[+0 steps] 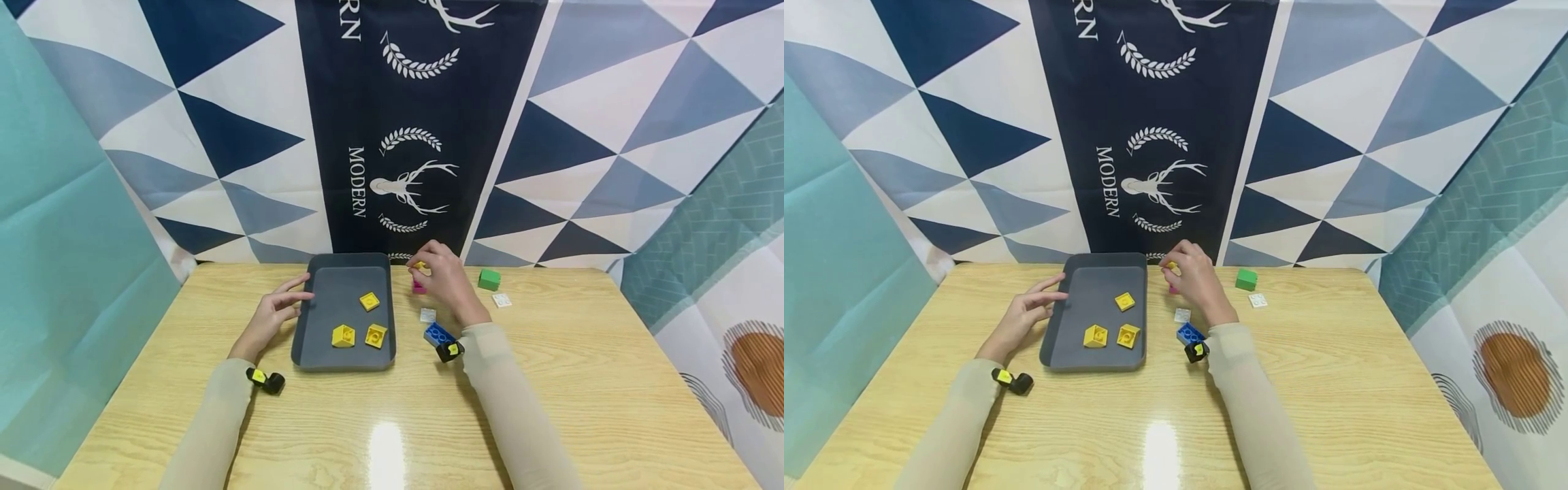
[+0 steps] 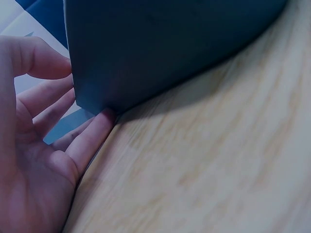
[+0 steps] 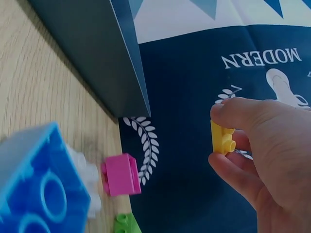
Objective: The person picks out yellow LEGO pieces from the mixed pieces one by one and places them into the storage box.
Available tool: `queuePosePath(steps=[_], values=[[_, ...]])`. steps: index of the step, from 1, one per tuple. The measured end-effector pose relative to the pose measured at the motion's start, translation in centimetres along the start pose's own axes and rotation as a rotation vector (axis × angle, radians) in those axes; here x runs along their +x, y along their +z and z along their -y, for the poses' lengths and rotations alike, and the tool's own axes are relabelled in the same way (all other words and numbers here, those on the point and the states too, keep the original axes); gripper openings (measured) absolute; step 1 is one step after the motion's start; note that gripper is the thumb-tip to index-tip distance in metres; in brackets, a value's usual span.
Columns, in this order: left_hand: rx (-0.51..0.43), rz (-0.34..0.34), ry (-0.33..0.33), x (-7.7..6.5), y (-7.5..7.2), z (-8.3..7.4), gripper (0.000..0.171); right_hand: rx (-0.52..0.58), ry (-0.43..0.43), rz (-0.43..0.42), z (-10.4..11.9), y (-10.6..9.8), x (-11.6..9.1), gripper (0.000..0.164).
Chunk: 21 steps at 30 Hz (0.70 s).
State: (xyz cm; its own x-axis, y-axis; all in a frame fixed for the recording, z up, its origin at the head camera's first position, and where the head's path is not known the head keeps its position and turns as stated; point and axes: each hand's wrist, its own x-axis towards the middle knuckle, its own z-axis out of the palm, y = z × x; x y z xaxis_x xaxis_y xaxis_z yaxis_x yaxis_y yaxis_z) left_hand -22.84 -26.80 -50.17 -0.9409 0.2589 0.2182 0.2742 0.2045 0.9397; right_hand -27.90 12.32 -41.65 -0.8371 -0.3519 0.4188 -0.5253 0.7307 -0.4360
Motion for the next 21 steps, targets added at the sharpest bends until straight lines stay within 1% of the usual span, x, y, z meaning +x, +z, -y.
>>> queuePosePath(steps=[5,9,14,17,21], values=[[0.006,-0.003,0.006,0.2,0.0,0.1,0.04,0.022,-0.002,0.01,0.7,0.6,0.4,0.012],[0.013,-0.007,0.011,0.1,0.1,-0.1,0.038,0.036,-0.001,0.012,1.1,1.3,0.6,0.012],[0.014,-0.01,0.0,0.1,0.0,0.0,0.039,0.034,-0.017,-0.002,2.0,1.7,1.1,0.011],[0.012,-0.009,-0.007,0.2,0.0,0.1,0.039,0.047,-0.035,-0.012,2.4,2.0,1.4,0.01],[0.009,-0.006,-0.006,0.2,-0.1,0.1,0.039,0.073,-0.034,-0.006,2.9,2.4,1.7,0.01]])
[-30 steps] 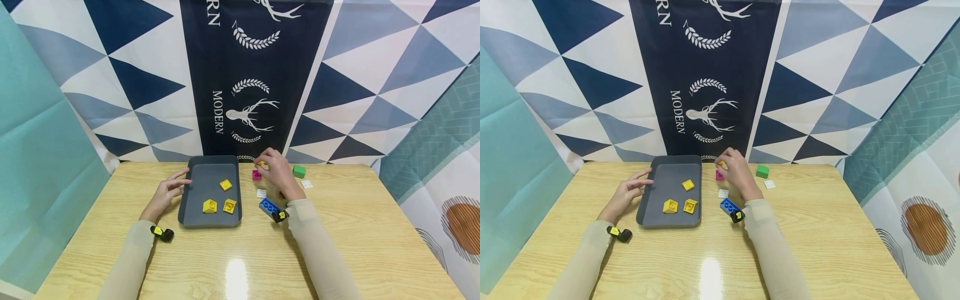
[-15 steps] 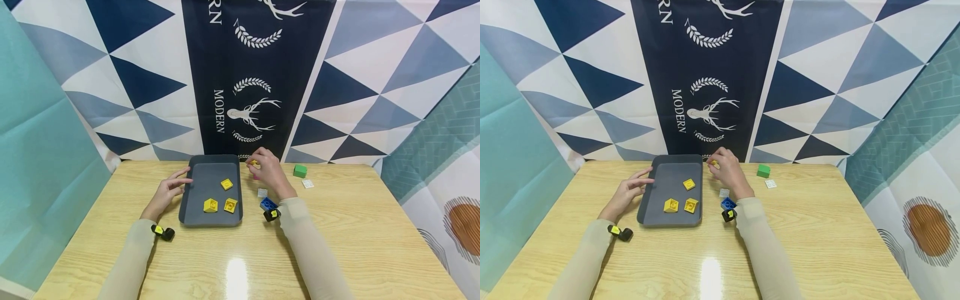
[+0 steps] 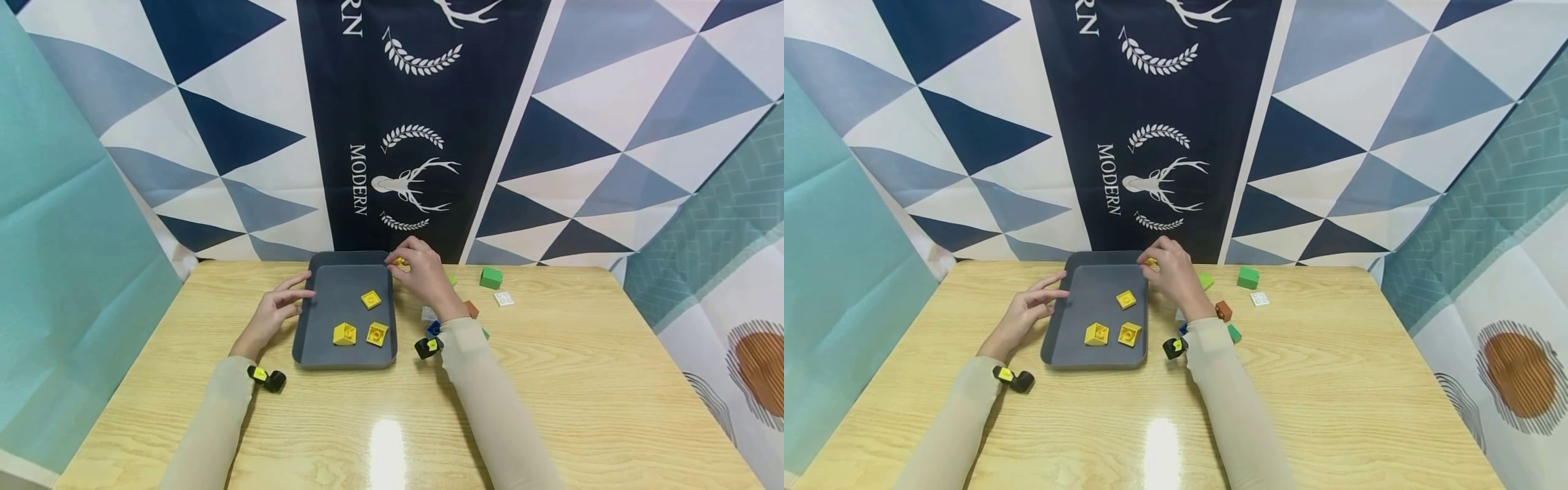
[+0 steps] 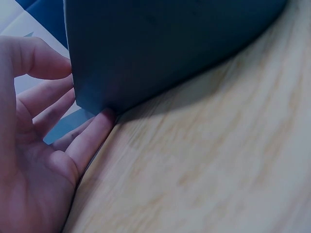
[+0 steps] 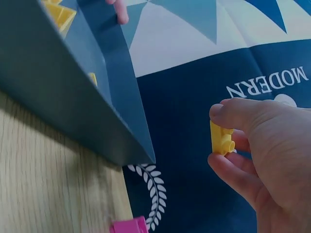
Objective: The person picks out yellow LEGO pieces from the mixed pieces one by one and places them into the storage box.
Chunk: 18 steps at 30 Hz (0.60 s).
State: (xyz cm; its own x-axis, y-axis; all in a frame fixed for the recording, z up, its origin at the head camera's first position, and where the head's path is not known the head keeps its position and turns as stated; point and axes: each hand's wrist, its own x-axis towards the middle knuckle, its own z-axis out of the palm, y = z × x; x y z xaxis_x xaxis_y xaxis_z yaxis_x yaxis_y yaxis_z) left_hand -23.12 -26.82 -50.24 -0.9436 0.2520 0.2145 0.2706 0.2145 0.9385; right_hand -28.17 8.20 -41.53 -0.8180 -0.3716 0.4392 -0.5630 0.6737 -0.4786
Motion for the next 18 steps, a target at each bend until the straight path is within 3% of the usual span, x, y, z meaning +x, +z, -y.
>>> queuePosePath(steps=[18], values=[[-0.001,0.003,0.014,0.0,0.0,0.0,0.037,0.079,0.001,0.008,2.9,1.6,1.4,0.011]])
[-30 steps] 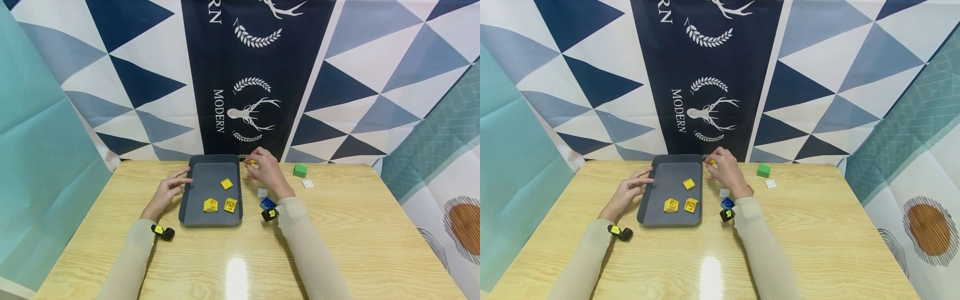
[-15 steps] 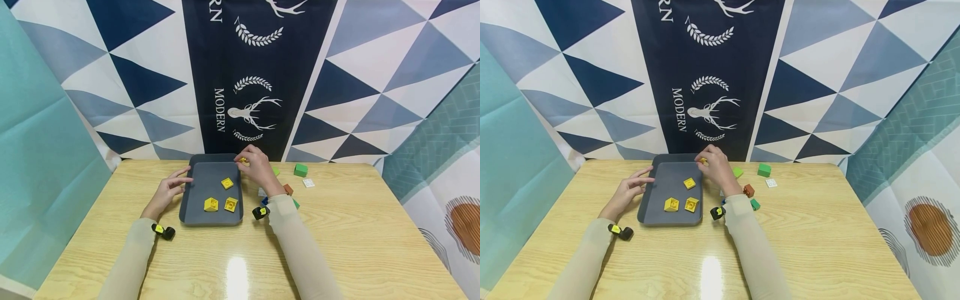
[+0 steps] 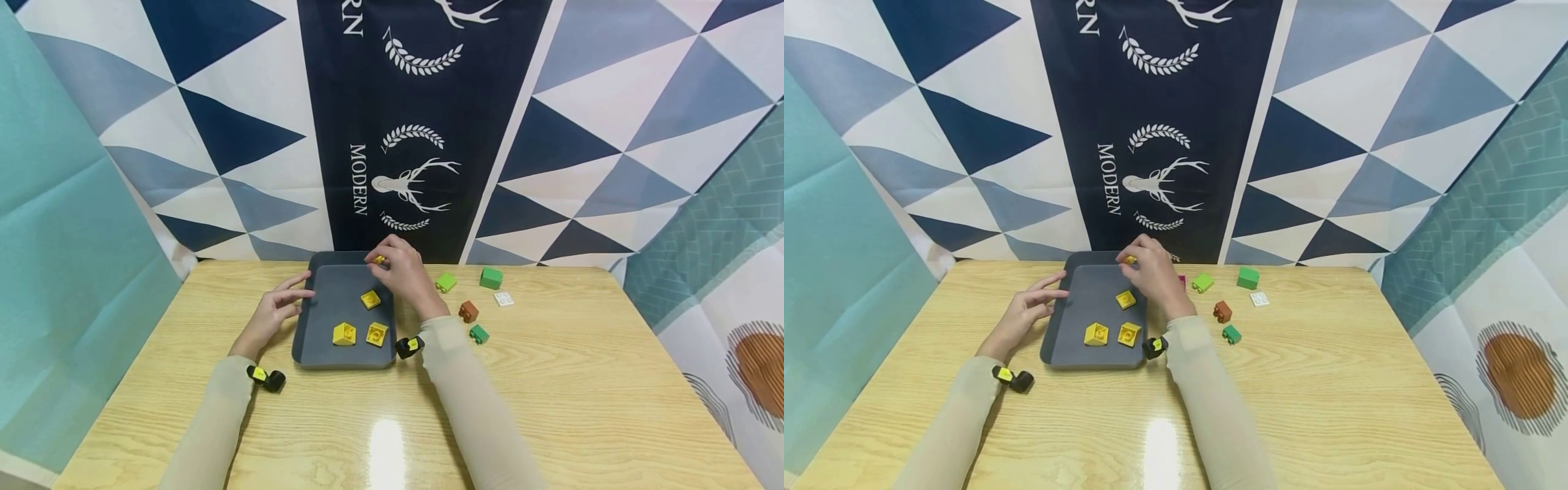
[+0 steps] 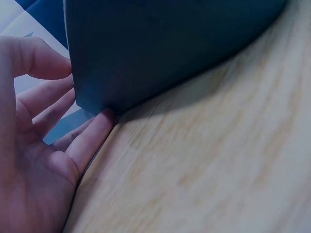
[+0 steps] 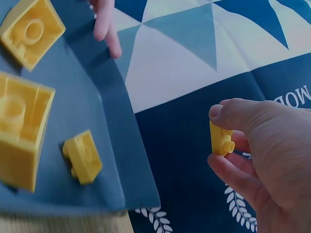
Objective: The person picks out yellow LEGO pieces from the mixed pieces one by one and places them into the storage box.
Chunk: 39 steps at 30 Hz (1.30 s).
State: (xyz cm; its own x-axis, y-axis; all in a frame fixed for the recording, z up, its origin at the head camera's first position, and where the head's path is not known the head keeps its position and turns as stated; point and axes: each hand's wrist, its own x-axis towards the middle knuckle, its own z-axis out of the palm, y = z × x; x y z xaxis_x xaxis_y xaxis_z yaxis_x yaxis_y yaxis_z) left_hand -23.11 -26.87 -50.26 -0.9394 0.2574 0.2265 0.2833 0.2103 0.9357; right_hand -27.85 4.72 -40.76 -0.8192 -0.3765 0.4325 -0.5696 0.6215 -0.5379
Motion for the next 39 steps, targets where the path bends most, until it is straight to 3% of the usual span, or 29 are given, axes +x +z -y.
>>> queuePosePath(steps=[7,12,21,29,39], values=[[0.002,0.0,0.006,0.0,0.1,-0.2,0.036,0.03,-0.035,-0.021,1.2,0.4,0.6,0.009],[-0.001,0.005,-0.003,0.0,0.0,-0.1,0.037,0.041,-0.022,0.021,1.8,0.5,0.8,0.011],[-0.008,0.008,-0.015,0.0,-0.1,0.0,0.039,0.002,0.036,0.288,2.8,0.5,1.3,0.015],[0.001,0.004,-0.016,0.0,0.0,-0.1,0.039,-0.045,0.034,0.512,3.4,0.3,2.1,0.018],[0.007,0.006,-0.007,0.0,0.0,-0.2,0.039,-0.063,0.028,0.619,3.5,1.4,2.0,0.016]])
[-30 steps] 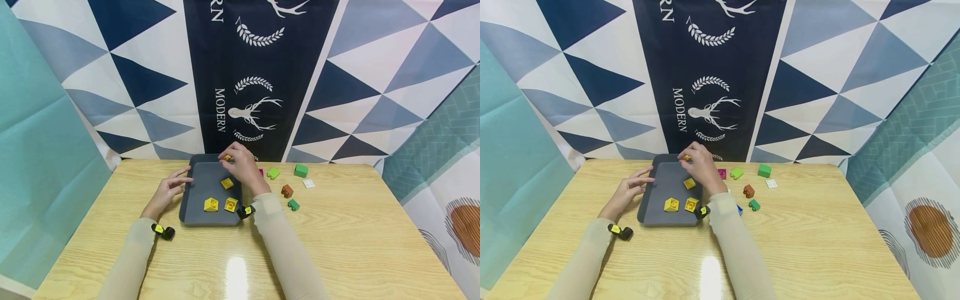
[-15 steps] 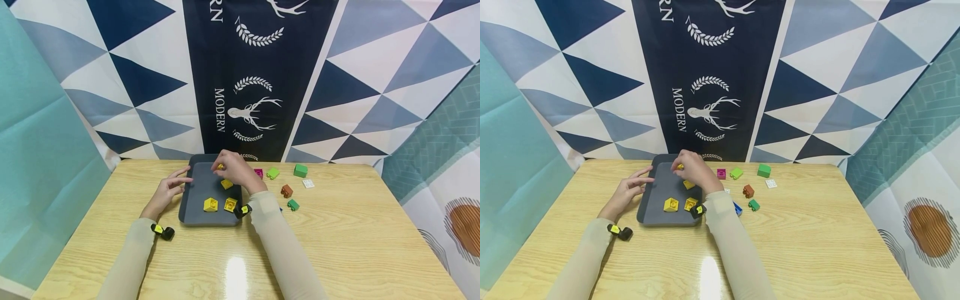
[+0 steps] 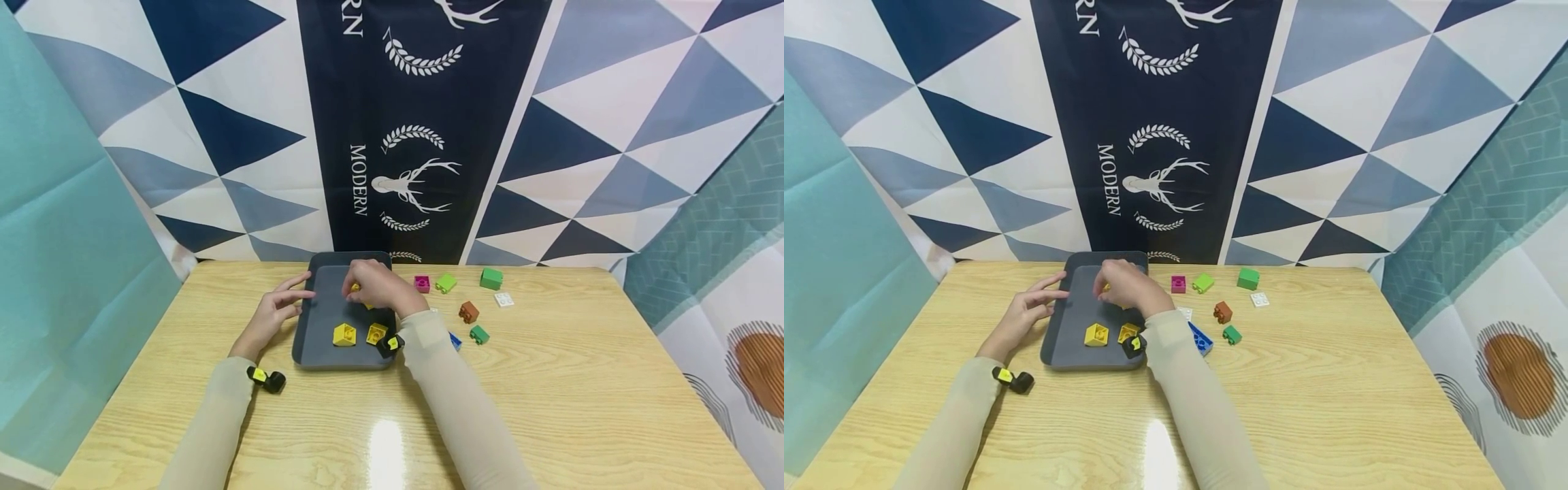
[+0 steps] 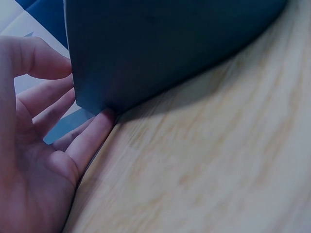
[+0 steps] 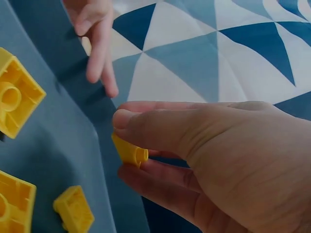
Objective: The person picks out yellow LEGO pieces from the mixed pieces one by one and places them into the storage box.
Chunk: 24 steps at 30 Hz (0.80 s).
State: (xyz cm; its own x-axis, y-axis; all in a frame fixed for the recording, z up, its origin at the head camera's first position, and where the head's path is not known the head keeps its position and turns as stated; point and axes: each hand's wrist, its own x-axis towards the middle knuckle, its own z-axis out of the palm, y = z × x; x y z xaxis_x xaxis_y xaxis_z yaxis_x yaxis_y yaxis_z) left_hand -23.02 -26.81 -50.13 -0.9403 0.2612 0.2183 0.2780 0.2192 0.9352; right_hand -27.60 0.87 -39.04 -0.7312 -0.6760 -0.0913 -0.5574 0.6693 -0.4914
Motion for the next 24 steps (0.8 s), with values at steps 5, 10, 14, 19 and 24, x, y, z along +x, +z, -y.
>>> queuePosePath(steps=[5,10,14,19,24], values=[[-0.008,-0.006,0.004,-0.1,0.0,0.0,0.039,-0.025,-0.006,0.039,-0.2,0.9,0.6,0.013],[-0.013,-0.011,0.012,-0.1,0.1,-0.2,0.038,-0.055,-0.021,0.06,-1.6,2.4,1.4,0.011],[-0.016,-0.009,0.008,0.0,0.2,-0.1,0.038,-0.039,0.017,0.094,-0.5,2.1,0.8,0.012],[-0.02,-0.005,-0.001,0.0,0.1,-0.1,0.038,-0.057,0.009,0.114,-1.7,3.3,1.6,0.011],[-0.028,-0.001,-0.01,0.0,0.0,0.0,0.039,-0.065,-0.002,0.145,-4.2,5.2,3.6,0.009]])
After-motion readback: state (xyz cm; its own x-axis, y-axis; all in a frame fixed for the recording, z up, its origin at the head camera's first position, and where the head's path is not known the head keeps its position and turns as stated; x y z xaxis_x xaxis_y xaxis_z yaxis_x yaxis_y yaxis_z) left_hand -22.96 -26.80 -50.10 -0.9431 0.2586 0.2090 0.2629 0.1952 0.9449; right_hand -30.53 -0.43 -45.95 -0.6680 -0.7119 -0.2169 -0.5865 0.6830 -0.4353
